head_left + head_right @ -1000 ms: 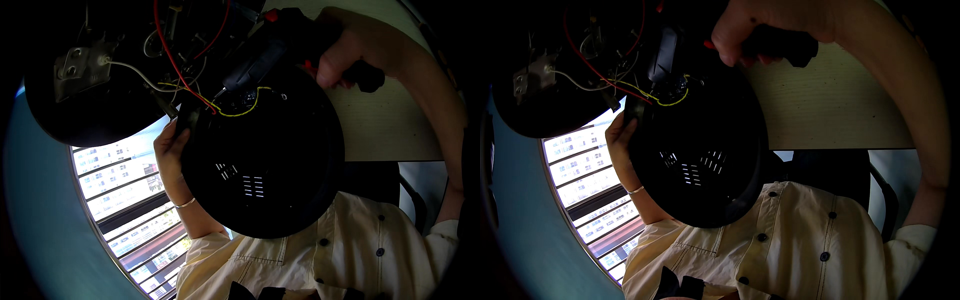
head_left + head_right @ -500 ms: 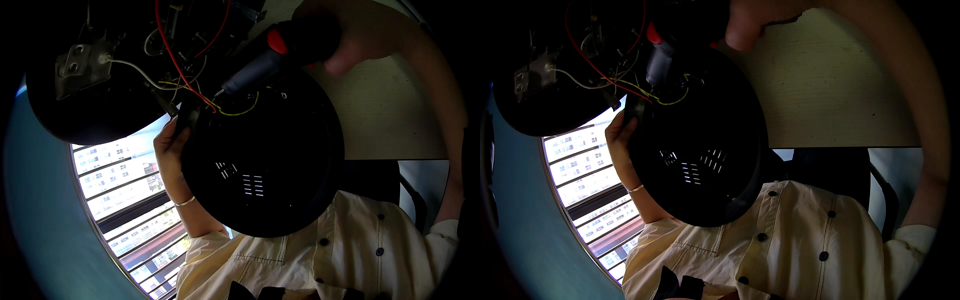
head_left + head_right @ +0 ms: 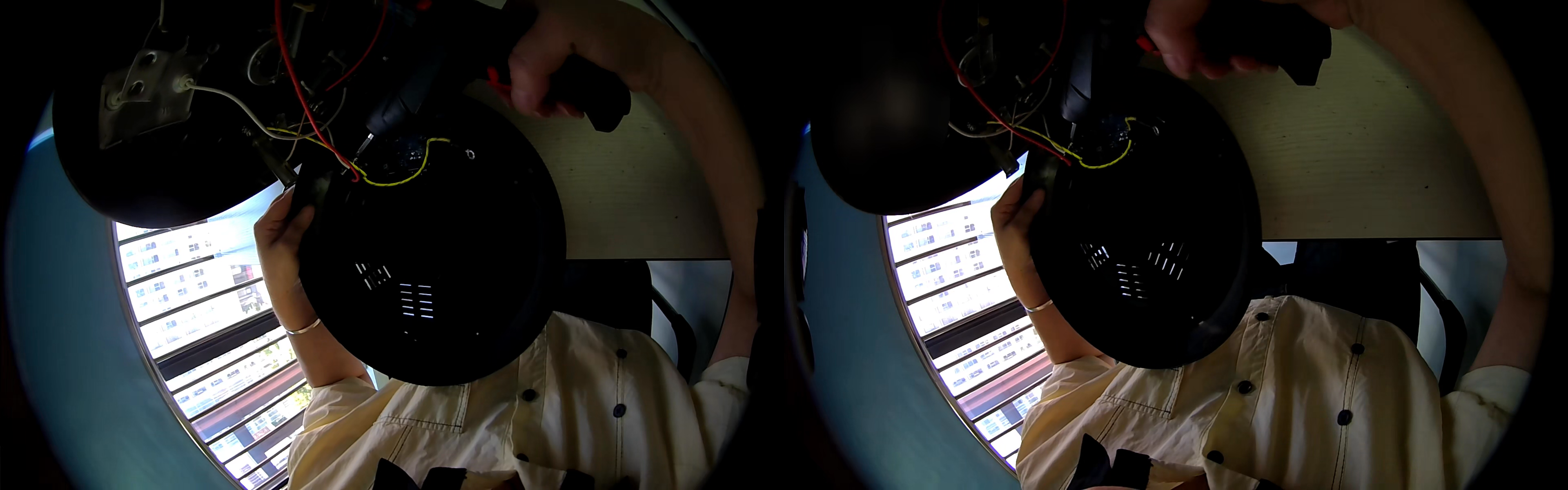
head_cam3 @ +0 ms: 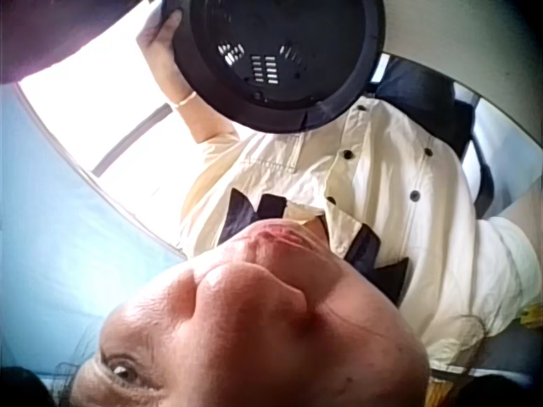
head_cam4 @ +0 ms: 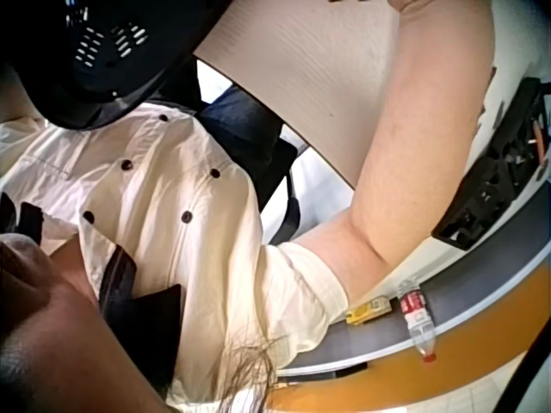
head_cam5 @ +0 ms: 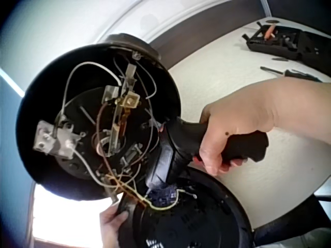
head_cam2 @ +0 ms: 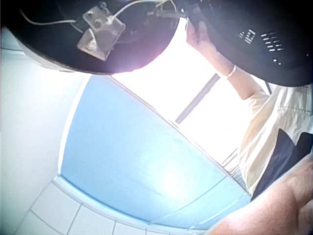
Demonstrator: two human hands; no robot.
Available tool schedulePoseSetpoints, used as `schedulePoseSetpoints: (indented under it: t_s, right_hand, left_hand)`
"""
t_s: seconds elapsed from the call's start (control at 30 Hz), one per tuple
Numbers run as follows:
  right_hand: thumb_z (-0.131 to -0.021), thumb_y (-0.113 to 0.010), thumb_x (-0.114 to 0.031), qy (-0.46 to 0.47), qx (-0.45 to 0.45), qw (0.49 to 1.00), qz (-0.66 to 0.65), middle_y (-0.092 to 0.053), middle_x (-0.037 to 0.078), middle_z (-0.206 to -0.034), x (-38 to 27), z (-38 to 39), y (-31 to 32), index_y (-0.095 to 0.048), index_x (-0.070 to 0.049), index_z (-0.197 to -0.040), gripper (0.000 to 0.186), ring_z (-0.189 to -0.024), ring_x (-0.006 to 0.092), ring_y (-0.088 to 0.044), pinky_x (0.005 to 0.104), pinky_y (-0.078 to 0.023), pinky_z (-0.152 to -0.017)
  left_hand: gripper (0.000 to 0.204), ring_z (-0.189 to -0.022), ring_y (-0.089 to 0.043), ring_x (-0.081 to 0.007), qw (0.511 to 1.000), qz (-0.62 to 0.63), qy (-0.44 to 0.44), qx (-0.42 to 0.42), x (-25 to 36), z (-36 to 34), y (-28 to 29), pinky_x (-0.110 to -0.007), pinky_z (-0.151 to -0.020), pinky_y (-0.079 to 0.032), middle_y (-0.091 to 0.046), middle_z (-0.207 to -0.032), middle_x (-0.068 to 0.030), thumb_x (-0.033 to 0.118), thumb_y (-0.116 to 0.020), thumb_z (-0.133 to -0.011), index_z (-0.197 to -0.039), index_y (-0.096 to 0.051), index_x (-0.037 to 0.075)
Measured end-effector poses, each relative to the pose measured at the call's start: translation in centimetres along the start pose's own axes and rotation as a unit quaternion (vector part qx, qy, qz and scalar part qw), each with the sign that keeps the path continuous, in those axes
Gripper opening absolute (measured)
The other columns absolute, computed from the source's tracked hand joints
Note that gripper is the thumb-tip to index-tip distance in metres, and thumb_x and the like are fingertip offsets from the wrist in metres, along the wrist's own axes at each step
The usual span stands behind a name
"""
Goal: The person works on the internal wiring of a black cylindrical device, using a cordless screwdriver to remove and install screws while manipulating wires and components inside the housing.
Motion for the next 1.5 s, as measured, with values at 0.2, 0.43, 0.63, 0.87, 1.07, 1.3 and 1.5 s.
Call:
schedulePoseSetpoints:
  t_s: [0.2,0.43,0.63,0.87,1.07,1.3,1.5]
  right_hand:
    - [-0.068,-0.066,-0.012,-0.057,-0.046,0.995,-0.061,-0.059,0.008,-0.064,-1.9,1.7,-0.9,-0.061,0.001,-0.071,0.014,-0.052,0.0129,-0.053,0.0241,-0.042,-0.050]
    - [-0.069,-0.064,-0.009,-0.047,-0.088,0.989,-0.105,-0.058,0.009,-0.066,-1.5,1.2,-1.1,-0.059,0.001,-0.074,0.013,-0.052,0.0135,-0.053,0.0242,-0.042,-0.049]
    - [-0.069,-0.064,-0.008,-0.022,-0.078,0.994,-0.074,-0.058,0.010,-0.065,-1.1,0.9,-0.8,-0.057,0.000,-0.077,0.014,-0.051,0.0136,-0.053,0.0244,-0.042,-0.049]
    - [-0.063,-0.068,-0.014,-0.025,-0.004,1.000,0.015,-0.058,0.007,-0.062,-3.1,2.8,-1.3,-0.059,0.000,-0.071,0.019,-0.053,0.0133,-0.055,0.0235,-0.042,-0.050]
    - [-0.059,-0.066,-0.015,0.039,0.078,0.989,0.120,-0.059,0.009,-0.062,-2.7,2.7,-1.5,-0.061,0.004,-0.073,0.023,-0.049,0.0131,-0.054,0.0235,-0.042,-0.046]
    - [-0.057,-0.060,-0.009,0.098,0.132,0.986,0.001,-0.058,0.013,-0.057,-0.6,2.6,-2.1,-0.059,0.008,-0.074,0.024,-0.040,0.0121,-0.051,0.0221,-0.040,-0.038]
    - [-0.056,-0.060,-0.010,0.117,0.118,0.985,0.042,-0.057,0.012,-0.057,-0.9,2.2,-2.4,-0.059,0.007,-0.072,0.023,-0.039,0.0120,-0.051,0.0213,-0.040,-0.038]
  left_hand:
    - [0.029,-0.080,-0.062,-0.0149,1.000,0.004,-0.001,0.004,-0.1,0.1,0.1,-0.021,-0.073,-0.048,-0.065,-0.092,-0.0094,-0.007,-0.056,-0.077,-0.105,-0.061,-0.004]
    - [0.029,-0.081,-0.062,-0.0151,1.000,0.008,-0.007,0.000,0.1,0.0,0.0,-0.022,-0.074,-0.048,-0.066,-0.091,-0.0096,-0.008,-0.056,-0.077,-0.105,-0.061,-0.004]
    - [0.030,-0.082,-0.062,-0.0148,1.000,0.009,0.001,0.003,-0.4,-0.2,0.3,-0.022,-0.074,-0.047,-0.065,-0.092,-0.0090,-0.009,-0.056,-0.077,-0.105,-0.061,-0.003]
    - [0.030,-0.085,-0.061,-0.0145,1.000,-0.004,-0.012,-0.010,-0.2,-0.2,0.4,-0.021,-0.076,-0.046,-0.064,-0.095,-0.0080,-0.009,-0.056,-0.077,-0.106,-0.061,-0.004]
    - [0.030,-0.083,-0.061,-0.0147,1.000,0.027,0.000,0.002,-0.3,-0.2,0.4,-0.021,-0.075,-0.046,-0.065,-0.094,-0.0083,-0.010,-0.056,-0.076,-0.105,-0.062,-0.003]
    - [0.030,-0.077,-0.062,-0.0147,0.999,0.035,-0.007,-0.002,-0.4,-0.1,0.3,-0.021,-0.072,-0.047,-0.066,-0.089,-0.0099,-0.009,-0.055,-0.076,-0.104,-0.062,-0.003]
    - [0.029,-0.076,-0.063,-0.0146,0.999,0.035,0.011,0.019,0.0,0.0,0.0,-0.021,-0.070,-0.048,-0.067,-0.089,-0.0104,-0.009,-0.054,-0.076,-0.103,-0.062,-0.003]
Point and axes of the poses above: each hand's wrist, its own z-axis away from the middle knuckle, its own y-axis out of the back of the hand, x = y × z, the point moved 5 cm from there along -z, towards the middle knuckle
